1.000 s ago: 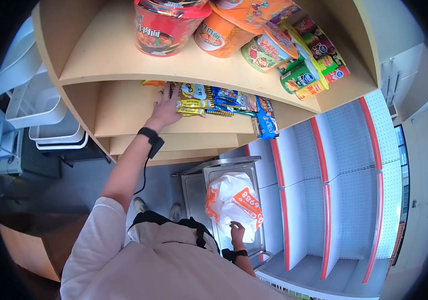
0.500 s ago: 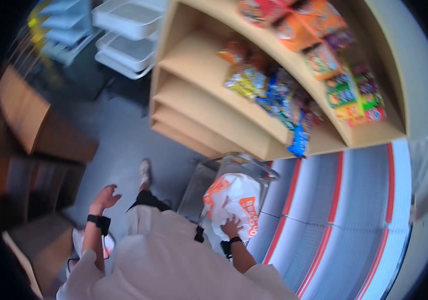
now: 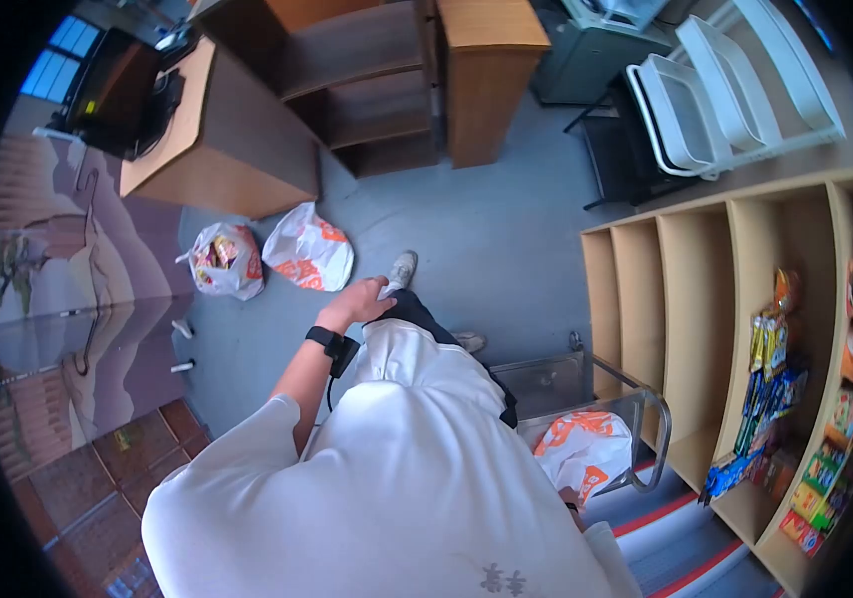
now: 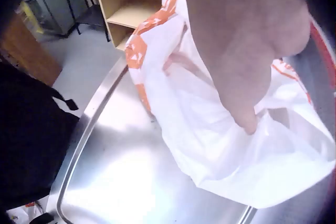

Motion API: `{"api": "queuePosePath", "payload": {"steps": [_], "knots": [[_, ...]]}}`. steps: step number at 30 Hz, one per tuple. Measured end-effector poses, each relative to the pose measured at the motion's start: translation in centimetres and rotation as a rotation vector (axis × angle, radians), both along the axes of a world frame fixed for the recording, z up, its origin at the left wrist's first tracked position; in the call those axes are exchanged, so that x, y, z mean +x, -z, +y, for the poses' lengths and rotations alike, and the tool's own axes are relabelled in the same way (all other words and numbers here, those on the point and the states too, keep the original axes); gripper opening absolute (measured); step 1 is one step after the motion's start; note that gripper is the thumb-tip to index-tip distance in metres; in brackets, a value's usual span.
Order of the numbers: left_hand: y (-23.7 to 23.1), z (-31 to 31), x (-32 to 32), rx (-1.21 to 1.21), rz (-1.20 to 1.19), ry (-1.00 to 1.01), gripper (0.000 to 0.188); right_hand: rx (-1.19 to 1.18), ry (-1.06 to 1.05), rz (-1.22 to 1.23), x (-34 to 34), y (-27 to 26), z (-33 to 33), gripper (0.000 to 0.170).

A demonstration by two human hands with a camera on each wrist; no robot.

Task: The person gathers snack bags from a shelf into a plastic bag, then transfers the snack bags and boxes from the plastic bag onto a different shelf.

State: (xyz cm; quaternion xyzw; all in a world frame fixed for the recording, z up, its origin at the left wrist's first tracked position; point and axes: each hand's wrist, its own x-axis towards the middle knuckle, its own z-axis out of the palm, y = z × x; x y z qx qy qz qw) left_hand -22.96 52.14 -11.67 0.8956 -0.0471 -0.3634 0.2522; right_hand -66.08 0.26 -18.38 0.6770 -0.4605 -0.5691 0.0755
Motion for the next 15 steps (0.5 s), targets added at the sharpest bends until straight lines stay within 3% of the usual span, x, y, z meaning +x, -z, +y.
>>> {"api": "queuePosePath", "payload": {"steps": [1, 3, 4, 7, 9, 10, 11, 12, 13, 14, 15], "knots": [[0.1, 1.1, -0.3, 0.004, 0.031, -0.026, 0.05, 0.133, -0.104, -0.04, -6.3, 5.7, -3.2, 0.034], [0.1, 3.3, -0.4, 0.011, 0.065, -0.065, 0.05, 0.29, -0.255, 0.015, -7.7, 6.2, -3.4, 0.032], [0.2, 4.4, -0.2, 0.011, 0.087, -0.088, 0.05, 0.296, -0.266, 0.023, -6.7, 6.3, -3.4, 0.032], [0.3, 8.2, 0.5, -0.016, 0.139, -0.169, 0.05, 0.35, -0.771, -0.049, -2.1, 7.6, -3.8, 0.02], [1.1, 11.4, 0.9, -0.03, 0.136, -0.15, 0.05, 0.392, -1.092, -0.103, 0.5, 8.6, -4.0, 0.024], [2.2, 13.3, 1.0, -0.04, 0.124, -0.145, 0.051, 0.303, -1.083, -0.28, 1.6, 11.5, -4.4, 0.024], [3.5, 15.6, 1.2, -0.038, 0.134, -0.144, 0.051, 0.228, -0.913, -0.299, 9.1, 8.8, 1.7, 0.032], [4.9, 17.9, 1.3, -0.094, 0.18, -0.205, 0.05, 0.091, -0.577, -0.498, 14.9, 7.9, 6.0, 0.023], [6.7, 19.8, 1.4, -0.158, 0.224, -0.265, 0.05, -0.044, 0.01, -1.111, 20.0, 6.3, 11.3, 0.037], [8.6, 22.2, 1.3, -0.23, 0.24, -0.38, 0.044, 0.043, -0.012, -1.289, 24.0, 8.3, 13.3, 0.037], [10.8, 24.8, 0.6, -0.329, 0.263, -0.571, 0.041, -0.002, -0.125, -1.088, 29.4, 8.6, 16.2, 0.029]]}}
